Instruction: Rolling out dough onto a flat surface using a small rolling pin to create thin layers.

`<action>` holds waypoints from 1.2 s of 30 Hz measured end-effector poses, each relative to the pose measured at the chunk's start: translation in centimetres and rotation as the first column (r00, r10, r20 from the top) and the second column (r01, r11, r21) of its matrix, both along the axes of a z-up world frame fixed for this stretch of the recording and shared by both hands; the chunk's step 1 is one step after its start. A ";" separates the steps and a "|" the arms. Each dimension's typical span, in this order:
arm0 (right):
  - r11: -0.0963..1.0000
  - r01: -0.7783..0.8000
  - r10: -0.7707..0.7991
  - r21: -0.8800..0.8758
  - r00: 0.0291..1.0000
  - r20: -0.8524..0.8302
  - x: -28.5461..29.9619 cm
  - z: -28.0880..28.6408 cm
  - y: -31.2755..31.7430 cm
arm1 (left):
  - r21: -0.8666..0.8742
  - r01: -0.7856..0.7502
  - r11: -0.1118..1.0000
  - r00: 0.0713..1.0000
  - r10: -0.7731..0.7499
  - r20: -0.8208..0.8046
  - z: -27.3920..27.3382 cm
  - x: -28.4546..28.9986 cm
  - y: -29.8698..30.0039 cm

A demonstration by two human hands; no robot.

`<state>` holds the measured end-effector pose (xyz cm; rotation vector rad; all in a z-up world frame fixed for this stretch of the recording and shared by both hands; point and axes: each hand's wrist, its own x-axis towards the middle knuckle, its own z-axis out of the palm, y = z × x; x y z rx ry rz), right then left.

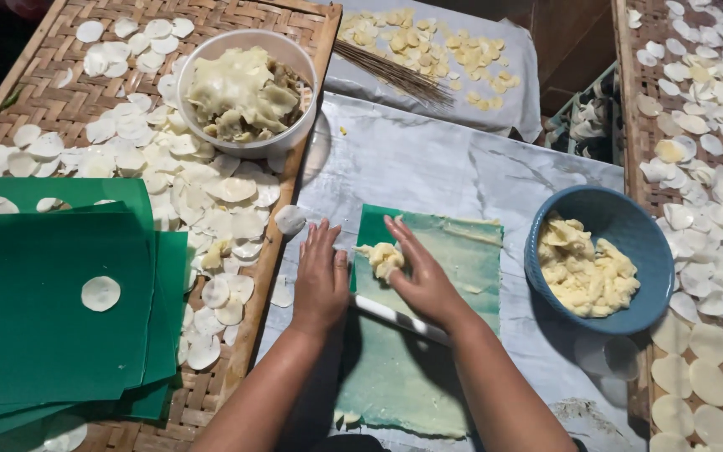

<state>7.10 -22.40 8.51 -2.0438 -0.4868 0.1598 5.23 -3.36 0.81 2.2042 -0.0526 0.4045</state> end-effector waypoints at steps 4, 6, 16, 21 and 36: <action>0.864 0.268 -0.255 -0.427 0.963 0.088 -3.3 -4.4 -3.7 | 0.090 0.062 0.994 0.992 -0.072 0.104 1.3 1.6 -3.1; 0.748 0.185 -0.178 -0.638 0.981 0.076 -5.8 -5.1 -4.4 | 0.376 0.162 0.912 0.934 -0.265 0.238 -0.8 3.3 -5.5; 0.712 0.153 0.009 -0.685 0.974 0.227 -8.7 -2.9 -4.4 | 0.517 0.416 0.748 0.909 -0.354 -0.220 -2.1 6.1 -6.3; 0.638 0.077 0.041 -0.766 0.990 0.134 -6.0 -1.4 -6.4 | 0.058 0.328 0.943 0.941 -0.320 -0.109 3.6 7.9 -1.8; 0.510 0.384 -0.210 -0.770 0.923 0.321 -1.5 -10.0 -2.7 | 0.607 0.111 0.787 0.991 -0.042 -0.127 -2.6 7.1 0.9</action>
